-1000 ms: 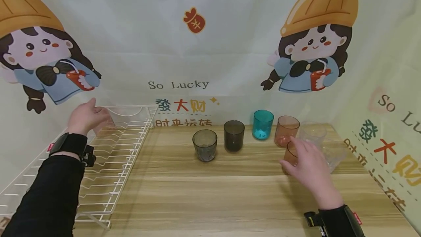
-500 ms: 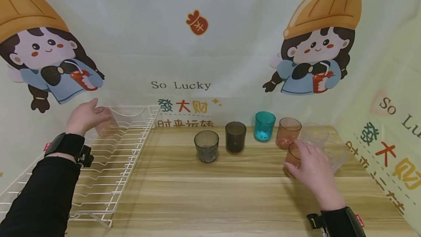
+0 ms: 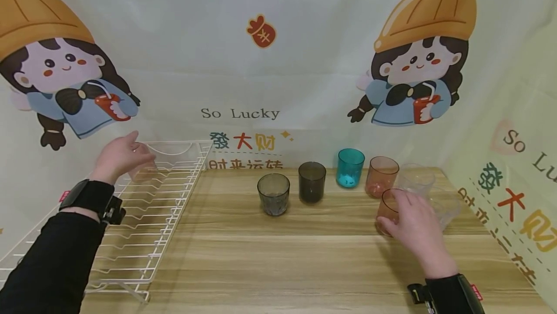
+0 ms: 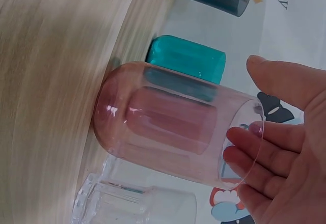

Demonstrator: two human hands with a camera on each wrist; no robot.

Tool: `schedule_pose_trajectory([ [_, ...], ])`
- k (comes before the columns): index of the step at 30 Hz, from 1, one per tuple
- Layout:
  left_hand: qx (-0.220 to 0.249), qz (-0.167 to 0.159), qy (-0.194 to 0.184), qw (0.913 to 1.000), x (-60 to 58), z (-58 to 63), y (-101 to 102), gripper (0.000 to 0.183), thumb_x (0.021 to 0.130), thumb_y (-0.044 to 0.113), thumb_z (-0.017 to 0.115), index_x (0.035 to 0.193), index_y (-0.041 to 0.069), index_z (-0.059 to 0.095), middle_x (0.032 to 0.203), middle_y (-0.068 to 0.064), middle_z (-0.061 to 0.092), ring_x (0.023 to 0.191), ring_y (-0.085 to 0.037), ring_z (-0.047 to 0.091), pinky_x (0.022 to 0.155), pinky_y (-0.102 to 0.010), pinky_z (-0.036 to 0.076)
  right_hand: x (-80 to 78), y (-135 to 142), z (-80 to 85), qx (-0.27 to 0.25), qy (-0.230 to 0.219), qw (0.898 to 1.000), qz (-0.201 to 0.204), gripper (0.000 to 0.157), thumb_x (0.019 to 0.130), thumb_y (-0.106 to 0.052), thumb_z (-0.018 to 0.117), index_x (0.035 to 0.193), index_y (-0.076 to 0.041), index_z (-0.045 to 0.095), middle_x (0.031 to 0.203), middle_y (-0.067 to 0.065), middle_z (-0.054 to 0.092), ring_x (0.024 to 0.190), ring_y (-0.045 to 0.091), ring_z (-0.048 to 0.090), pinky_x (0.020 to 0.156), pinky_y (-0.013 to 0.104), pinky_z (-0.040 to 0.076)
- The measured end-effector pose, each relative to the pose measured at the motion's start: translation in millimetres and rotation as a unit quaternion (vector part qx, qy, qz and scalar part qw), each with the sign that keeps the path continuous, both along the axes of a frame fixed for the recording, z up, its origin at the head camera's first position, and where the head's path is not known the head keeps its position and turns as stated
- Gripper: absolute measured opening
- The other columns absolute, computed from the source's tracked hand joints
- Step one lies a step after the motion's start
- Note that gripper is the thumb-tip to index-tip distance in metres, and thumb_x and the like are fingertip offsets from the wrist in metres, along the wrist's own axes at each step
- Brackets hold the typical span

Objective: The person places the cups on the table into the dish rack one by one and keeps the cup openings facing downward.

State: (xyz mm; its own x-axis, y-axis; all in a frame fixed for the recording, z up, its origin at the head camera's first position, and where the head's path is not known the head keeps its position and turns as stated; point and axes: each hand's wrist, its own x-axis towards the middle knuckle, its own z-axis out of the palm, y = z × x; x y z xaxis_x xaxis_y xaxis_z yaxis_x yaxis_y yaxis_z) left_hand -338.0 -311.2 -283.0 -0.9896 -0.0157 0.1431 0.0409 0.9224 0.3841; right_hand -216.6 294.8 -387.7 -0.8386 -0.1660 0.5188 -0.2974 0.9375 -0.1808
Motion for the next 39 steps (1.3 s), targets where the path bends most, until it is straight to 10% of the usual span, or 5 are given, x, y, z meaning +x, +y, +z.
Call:
schedule_pose_trajectory([
  [13, -0.012, -0.021, -0.019, 0.9995, 7.4, -1.9, 13, 0.095, 0.083, 0.040, 0.067, 0.147, -0.008, 0.015, 0.089, -0.016, 0.056, 0.083, -0.030, 0.052, 0.087, -0.053, 0.044, -2.1, 1, -2.4, 0.027, -0.012, 1.000, 0.008, 0.064, 0.065, -0.020, 0.084, 0.115, 0.007, 0.055, 0.110, 0.027, 0.061, 0.096, 0.046, 0.057, 0.077, 0.057, 0.046],
  [20, -0.005, -0.032, -0.042, 0.9986, 12.6, 3.4, 23, 0.098, 0.084, 0.044, 0.066, 0.148, -0.006, 0.012, 0.148, -0.032, 0.026, 0.134, -0.048, 0.026, 0.109, -0.059, 0.025, -1.7, 1, -6.2, 0.037, 0.004, 0.999, 0.014, 0.063, 0.063, -0.018, 0.085, 0.114, 0.004, 0.056, 0.109, 0.025, 0.062, 0.095, 0.043, 0.059, 0.076, 0.054, 0.047],
  [39, -0.027, -0.067, -0.048, 0.9962, 27.4, 10.5, 49, 0.097, 0.083, 0.049, 0.065, 0.148, -0.005, 0.017, 0.147, -0.030, 0.031, 0.132, -0.046, 0.033, 0.107, -0.065, 0.015, -5.3, 1, -8.4, 0.061, 0.008, 0.998, 0.011, 0.053, 0.065, -0.014, 0.082, 0.108, 0.006, 0.060, 0.114, 0.029, 0.060, 0.106, 0.047, 0.054, 0.090, 0.057, 0.043],
])
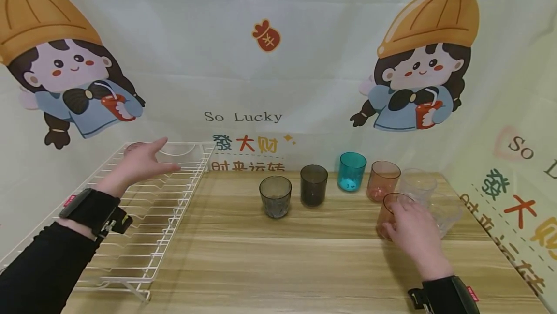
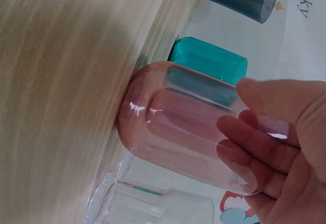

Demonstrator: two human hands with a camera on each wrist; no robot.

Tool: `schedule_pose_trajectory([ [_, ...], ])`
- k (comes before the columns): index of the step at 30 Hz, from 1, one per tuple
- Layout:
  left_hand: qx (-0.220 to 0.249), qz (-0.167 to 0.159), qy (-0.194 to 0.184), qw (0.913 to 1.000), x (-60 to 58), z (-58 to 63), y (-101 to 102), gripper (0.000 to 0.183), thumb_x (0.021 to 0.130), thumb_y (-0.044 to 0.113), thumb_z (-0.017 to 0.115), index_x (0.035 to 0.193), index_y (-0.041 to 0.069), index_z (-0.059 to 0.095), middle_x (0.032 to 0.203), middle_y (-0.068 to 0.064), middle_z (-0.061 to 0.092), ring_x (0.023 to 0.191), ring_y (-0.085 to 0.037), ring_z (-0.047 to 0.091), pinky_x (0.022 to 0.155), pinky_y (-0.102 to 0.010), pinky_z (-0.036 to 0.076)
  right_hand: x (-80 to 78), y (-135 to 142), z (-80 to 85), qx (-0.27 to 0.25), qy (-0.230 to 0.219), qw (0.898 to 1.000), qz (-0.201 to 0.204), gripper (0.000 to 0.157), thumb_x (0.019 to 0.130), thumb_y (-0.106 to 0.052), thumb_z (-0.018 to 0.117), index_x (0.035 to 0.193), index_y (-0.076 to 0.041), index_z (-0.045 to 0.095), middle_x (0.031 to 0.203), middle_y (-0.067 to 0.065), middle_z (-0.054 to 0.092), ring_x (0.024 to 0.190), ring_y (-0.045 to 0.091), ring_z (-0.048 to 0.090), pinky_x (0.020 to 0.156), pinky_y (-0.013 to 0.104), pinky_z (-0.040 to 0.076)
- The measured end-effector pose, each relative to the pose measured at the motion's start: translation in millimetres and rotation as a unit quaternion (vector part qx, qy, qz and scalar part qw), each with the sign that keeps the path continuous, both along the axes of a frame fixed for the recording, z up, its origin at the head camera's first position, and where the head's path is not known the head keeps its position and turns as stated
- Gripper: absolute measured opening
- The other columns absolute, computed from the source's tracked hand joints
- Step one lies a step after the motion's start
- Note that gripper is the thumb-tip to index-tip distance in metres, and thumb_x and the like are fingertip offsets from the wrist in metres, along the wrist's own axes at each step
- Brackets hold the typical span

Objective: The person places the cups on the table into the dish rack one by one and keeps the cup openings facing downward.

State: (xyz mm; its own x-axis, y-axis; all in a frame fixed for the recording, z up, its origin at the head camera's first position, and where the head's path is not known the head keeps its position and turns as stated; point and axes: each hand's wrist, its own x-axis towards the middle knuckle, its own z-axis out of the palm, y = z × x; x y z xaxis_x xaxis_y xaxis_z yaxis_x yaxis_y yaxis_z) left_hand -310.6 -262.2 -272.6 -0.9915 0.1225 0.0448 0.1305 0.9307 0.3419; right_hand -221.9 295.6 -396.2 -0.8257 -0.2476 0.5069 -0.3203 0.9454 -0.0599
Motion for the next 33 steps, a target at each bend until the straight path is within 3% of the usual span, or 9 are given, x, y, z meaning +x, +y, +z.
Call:
schedule_pose_trajectory([
  [5, 0.013, -0.023, 0.001, 0.9997, 6.7, -0.3, 8, 0.097, 0.083, 0.050, 0.066, 0.149, -0.003, 0.018, 0.148, -0.029, 0.030, 0.131, -0.046, 0.036, 0.104, -0.059, 0.034, -1.5, -1, -1.2, 0.010, 0.019, 1.000, 0.004, 0.044, 0.064, -0.008, 0.081, 0.102, 0.004, 0.062, 0.103, 0.025, 0.065, 0.095, 0.043, 0.059, 0.081, 0.055, 0.046],
  [8, 0.020, -0.036, 0.005, 0.9991, 11.0, 0.5, 12, 0.096, 0.083, 0.049, 0.066, 0.149, -0.002, 0.018, 0.149, -0.027, 0.030, 0.131, -0.045, 0.036, 0.104, -0.058, 0.035, -2.4, -1, -1.6, 0.015, 0.039, 0.999, 0.011, 0.037, 0.062, -0.005, 0.080, 0.095, 0.002, 0.063, 0.095, 0.021, 0.066, 0.088, 0.040, 0.061, 0.074, 0.053, 0.048],
  [16, 0.039, -0.078, 0.016, 0.9960, 19.8, 3.1, 29, 0.094, 0.083, 0.044, 0.068, 0.149, -0.002, 0.019, 0.151, -0.025, 0.027, 0.136, -0.043, 0.030, 0.108, -0.056, 0.031, -1.0, -3, -1.4, 0.010, 0.054, 0.998, 0.019, 0.038, 0.061, -0.004, 0.081, 0.094, 0.002, 0.063, 0.102, 0.024, 0.065, 0.092, 0.043, 0.061, 0.074, 0.055, 0.049],
  [24, 0.043, -0.101, 0.015, 0.9939, 25.3, 1.5, 42, 0.094, 0.082, 0.042, 0.070, 0.149, 0.000, 0.019, 0.153, -0.022, 0.025, 0.139, -0.040, 0.026, 0.110, -0.055, 0.028, -1.8, -5, 4.0, -0.007, 0.136, 0.988, 0.067, 0.033, 0.057, 0.003, 0.079, 0.080, -0.004, 0.056, 0.087, 0.016, 0.063, 0.079, 0.033, 0.059, 0.061, 0.047, 0.048],
  [33, 0.039, -0.147, 0.022, 0.9881, 34.4, 3.3, 63, 0.093, 0.081, 0.038, 0.071, 0.148, -0.002, 0.020, 0.152, -0.023, 0.026, 0.140, -0.040, 0.024, 0.113, -0.053, 0.024, 5.1, -18, 18.5, -0.001, 0.129, 0.990, 0.061, 0.029, 0.064, -0.005, 0.081, 0.074, -0.009, 0.054, 0.064, 0.001, 0.055, 0.063, 0.022, 0.051, 0.055, 0.037, 0.039],
])
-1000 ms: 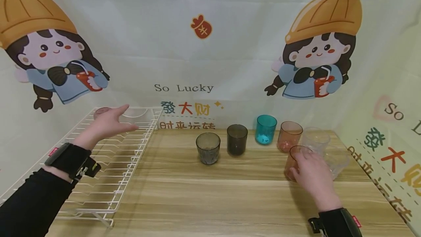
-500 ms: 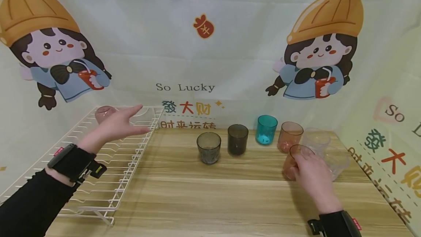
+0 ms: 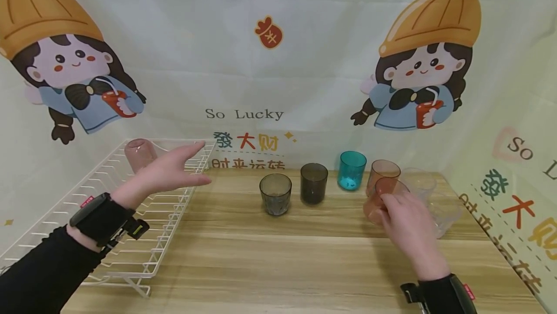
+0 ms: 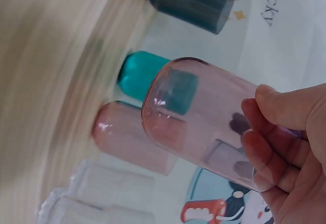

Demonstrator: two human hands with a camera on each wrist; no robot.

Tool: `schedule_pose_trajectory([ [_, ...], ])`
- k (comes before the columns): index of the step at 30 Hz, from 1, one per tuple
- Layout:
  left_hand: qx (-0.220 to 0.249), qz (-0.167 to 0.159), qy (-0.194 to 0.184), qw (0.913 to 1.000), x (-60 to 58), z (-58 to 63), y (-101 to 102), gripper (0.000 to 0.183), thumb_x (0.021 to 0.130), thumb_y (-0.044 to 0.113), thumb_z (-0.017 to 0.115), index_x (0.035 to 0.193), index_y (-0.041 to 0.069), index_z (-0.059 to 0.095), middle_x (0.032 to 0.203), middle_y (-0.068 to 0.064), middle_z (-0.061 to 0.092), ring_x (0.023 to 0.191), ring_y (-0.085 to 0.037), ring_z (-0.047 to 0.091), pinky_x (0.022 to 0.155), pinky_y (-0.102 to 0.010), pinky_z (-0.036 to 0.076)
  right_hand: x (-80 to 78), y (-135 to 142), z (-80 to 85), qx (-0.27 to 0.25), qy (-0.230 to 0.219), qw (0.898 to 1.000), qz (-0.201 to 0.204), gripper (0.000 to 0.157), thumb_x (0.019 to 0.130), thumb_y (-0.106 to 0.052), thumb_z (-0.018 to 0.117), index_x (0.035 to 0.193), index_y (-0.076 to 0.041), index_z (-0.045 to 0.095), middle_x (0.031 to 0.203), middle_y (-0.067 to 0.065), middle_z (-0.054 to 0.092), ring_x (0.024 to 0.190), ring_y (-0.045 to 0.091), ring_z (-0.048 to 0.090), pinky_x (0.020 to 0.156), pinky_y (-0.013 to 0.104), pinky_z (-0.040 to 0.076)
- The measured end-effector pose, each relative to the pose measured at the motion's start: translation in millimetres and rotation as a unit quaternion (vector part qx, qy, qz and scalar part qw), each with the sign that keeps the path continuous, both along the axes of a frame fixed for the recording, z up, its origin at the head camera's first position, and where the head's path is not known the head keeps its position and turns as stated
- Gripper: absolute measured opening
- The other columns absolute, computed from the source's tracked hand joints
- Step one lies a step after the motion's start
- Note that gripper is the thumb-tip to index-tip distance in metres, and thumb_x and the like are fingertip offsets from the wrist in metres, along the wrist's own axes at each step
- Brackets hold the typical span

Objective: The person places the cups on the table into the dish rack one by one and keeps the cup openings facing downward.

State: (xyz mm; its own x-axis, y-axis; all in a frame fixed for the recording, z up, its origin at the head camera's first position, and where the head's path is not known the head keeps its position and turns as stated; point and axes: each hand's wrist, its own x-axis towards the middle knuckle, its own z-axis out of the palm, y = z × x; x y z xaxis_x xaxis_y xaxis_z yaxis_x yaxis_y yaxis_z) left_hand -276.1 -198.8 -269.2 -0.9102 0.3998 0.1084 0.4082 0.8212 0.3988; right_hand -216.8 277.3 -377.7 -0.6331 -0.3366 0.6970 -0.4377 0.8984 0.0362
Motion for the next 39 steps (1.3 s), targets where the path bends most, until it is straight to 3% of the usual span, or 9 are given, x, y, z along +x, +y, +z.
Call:
schedule_pose_trajectory([
  [6, -0.012, -0.010, 0.005, 0.9999, 2.1, -2.2, 9, 0.096, 0.080, 0.043, 0.072, 0.149, 0.000, 0.020, 0.153, -0.020, 0.025, 0.141, -0.037, 0.023, 0.114, -0.052, 0.023, 3.4, -13, 11.8, -0.016, -0.025, 1.000, 0.003, 0.024, 0.068, -0.008, 0.079, 0.076, -0.009, 0.057, 0.066, 0.002, 0.059, 0.066, 0.026, 0.056, 0.073, 0.044, 0.046],
  [9, -0.010, -0.013, 0.006, 0.9998, 4.1, -3.3, 13, 0.098, 0.079, 0.044, 0.072, 0.150, 0.001, 0.019, 0.154, -0.019, 0.025, 0.141, -0.037, 0.024, 0.114, -0.052, 0.023, 4.7, -21, 17.7, -0.035, -0.040, 0.999, 0.002, 0.020, 0.071, -0.011, 0.079, 0.079, -0.008, 0.061, 0.069, 0.003, 0.062, 0.070, 0.028, 0.058, 0.072, 0.045, 0.046],
  [11, -0.008, -0.015, 0.006, 0.9998, 6.3, -3.5, 15, 0.100, 0.078, 0.045, 0.072, 0.150, 0.002, 0.018, 0.154, -0.019, 0.024, 0.141, -0.037, 0.025, 0.114, -0.052, 0.023, 5.5, -27, 21.1, -0.050, -0.050, 0.997, 0.005, 0.019, 0.072, -0.011, 0.079, 0.081, -0.007, 0.062, 0.071, 0.004, 0.063, 0.071, 0.029, 0.059, 0.078, 0.048, 0.046],
  [17, 0.006, -0.020, 0.003, 0.9998, 11.2, -3.0, 23, 0.105, 0.075, 0.046, 0.075, 0.150, 0.002, 0.016, 0.155, -0.019, 0.021, 0.142, -0.035, 0.023, 0.115, -0.050, 0.021, 7.1, -42, 27.1, -0.088, -0.038, 0.995, 0.035, 0.019, 0.071, -0.005, 0.079, 0.080, -0.006, 0.062, 0.070, 0.005, 0.062, 0.069, 0.025, 0.061, 0.096, 0.051, 0.042],
  [24, 0.020, -0.030, 0.008, 0.9993, 18.0, -1.7, 36, 0.110, 0.072, 0.047, 0.077, 0.151, 0.005, 0.013, 0.155, -0.016, 0.020, 0.142, -0.035, 0.022, 0.115, -0.050, 0.020, 8.0, -57, 32.5, -0.109, -0.013, 0.992, 0.061, 0.020, 0.070, 0.000, 0.079, 0.078, -0.006, 0.061, 0.069, 0.003, 0.061, 0.068, 0.022, 0.059, 0.098, 0.048, 0.042],
  [31, 0.042, -0.044, 0.012, 0.9981, 28.0, 0.2, 48, 0.114, 0.071, 0.048, 0.078, 0.153, 0.011, 0.007, 0.157, -0.013, 0.017, 0.143, -0.033, 0.020, 0.116, -0.050, 0.019, 8.4, -69, 37.6, -0.145, -0.019, 0.985, 0.089, 0.019, 0.071, 0.002, 0.078, 0.081, -0.006, 0.064, 0.071, 0.001, 0.062, 0.069, 0.018, 0.058, 0.101, 0.047, 0.039],
  [39, 0.040, -0.055, 0.033, 0.9971, 34.2, 2.5, 58, 0.112, 0.070, 0.049, 0.078, 0.152, 0.008, 0.012, 0.156, -0.012, 0.022, 0.142, -0.032, 0.023, 0.116, -0.049, 0.019, 9.8, -82, 44.6, -0.177, 0.001, 0.976, 0.124, 0.020, 0.070, 0.006, 0.077, 0.084, -0.004, 0.065, 0.073, 0.003, 0.064, 0.072, 0.018, 0.059, 0.103, 0.045, 0.039],
])
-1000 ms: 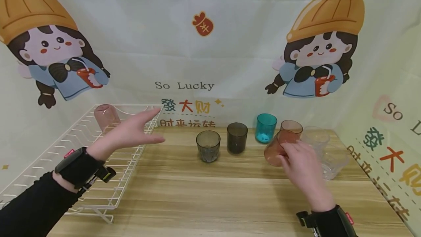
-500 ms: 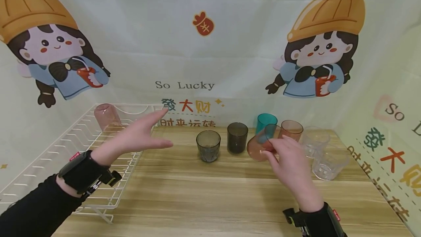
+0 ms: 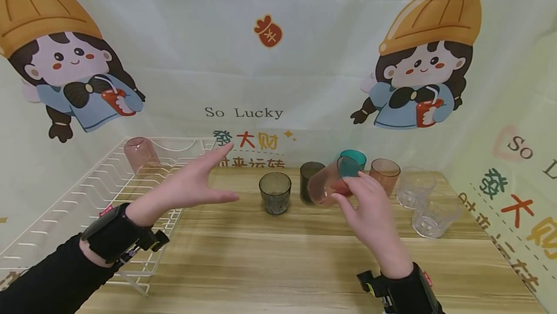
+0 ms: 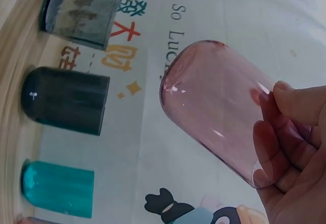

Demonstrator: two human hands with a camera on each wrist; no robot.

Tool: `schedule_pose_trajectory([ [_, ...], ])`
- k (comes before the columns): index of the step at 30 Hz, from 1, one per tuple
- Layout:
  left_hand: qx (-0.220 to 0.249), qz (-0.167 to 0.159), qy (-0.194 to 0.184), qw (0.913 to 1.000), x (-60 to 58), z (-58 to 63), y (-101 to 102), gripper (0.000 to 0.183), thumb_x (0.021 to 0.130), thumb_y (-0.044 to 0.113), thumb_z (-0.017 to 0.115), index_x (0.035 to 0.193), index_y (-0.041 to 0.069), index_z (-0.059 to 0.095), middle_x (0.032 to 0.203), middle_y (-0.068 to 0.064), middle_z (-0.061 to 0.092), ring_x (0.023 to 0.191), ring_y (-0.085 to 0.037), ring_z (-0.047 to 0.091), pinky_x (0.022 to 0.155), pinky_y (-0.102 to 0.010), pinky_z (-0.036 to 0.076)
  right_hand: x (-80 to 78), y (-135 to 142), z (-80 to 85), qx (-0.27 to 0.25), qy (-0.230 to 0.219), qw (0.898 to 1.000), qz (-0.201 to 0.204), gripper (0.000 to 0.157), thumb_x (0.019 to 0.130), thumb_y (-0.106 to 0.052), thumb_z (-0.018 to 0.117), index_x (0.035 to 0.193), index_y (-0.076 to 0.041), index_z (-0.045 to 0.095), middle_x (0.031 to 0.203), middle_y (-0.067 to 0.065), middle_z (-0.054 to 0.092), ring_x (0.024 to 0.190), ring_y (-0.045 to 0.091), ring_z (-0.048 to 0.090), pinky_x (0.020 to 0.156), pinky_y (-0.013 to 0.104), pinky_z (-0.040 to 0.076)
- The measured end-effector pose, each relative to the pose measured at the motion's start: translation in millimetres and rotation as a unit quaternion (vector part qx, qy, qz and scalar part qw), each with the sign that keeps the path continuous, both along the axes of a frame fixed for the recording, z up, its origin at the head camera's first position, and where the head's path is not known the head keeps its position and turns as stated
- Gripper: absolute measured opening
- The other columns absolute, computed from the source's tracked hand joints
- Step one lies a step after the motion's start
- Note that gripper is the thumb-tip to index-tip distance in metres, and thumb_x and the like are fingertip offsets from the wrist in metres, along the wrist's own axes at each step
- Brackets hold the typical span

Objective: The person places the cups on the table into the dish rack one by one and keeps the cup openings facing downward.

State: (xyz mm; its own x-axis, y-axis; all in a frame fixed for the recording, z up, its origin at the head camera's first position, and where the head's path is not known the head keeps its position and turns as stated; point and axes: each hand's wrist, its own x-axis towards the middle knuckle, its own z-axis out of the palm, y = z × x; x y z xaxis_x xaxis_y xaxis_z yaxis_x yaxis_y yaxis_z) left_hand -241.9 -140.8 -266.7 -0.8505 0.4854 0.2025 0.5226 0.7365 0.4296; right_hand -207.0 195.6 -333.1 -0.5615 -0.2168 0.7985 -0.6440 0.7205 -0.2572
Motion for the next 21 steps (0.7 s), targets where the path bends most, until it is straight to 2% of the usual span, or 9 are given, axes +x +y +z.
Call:
schedule_pose_trajectory([
  [7, 0.030, 0.009, 0.009, 0.9995, 1.5, 1.0, 7, 0.111, 0.070, 0.051, 0.078, 0.153, 0.018, 0.012, 0.155, -0.007, 0.024, 0.142, -0.030, 0.025, 0.115, -0.051, 0.021, -0.3, -12, 4.0, -0.032, 0.005, 0.999, 0.014, 0.019, 0.072, 0.006, 0.076, 0.085, -0.003, 0.065, 0.075, 0.004, 0.063, 0.083, 0.021, 0.058, 0.105, 0.041, 0.038],
  [15, 0.062, 0.015, -0.012, 0.9979, 6.0, 0.1, 18, 0.113, 0.070, 0.052, 0.078, 0.153, 0.019, 0.009, 0.156, -0.001, 0.024, 0.142, -0.026, 0.025, 0.115, -0.049, 0.023, 0.5, -27, 7.0, -0.064, 0.003, 0.998, 0.028, 0.021, 0.072, 0.006, 0.076, 0.090, -0.001, 0.067, 0.079, 0.005, 0.066, 0.080, 0.019, 0.058, 0.108, 0.032, 0.036],
  [21, 0.067, 0.004, -0.006, 0.9977, 9.6, 0.9, 25, 0.113, 0.070, 0.051, 0.077, 0.153, 0.021, 0.007, 0.154, -0.001, 0.029, 0.140, -0.025, 0.029, 0.113, -0.049, 0.026, 3.9, -37, 9.5, -0.105, -0.009, 0.993, 0.051, 0.023, 0.073, 0.006, 0.075, 0.093, -0.002, 0.068, 0.081, 0.003, 0.067, 0.077, 0.015, 0.059, 0.110, 0.026, 0.033],
])
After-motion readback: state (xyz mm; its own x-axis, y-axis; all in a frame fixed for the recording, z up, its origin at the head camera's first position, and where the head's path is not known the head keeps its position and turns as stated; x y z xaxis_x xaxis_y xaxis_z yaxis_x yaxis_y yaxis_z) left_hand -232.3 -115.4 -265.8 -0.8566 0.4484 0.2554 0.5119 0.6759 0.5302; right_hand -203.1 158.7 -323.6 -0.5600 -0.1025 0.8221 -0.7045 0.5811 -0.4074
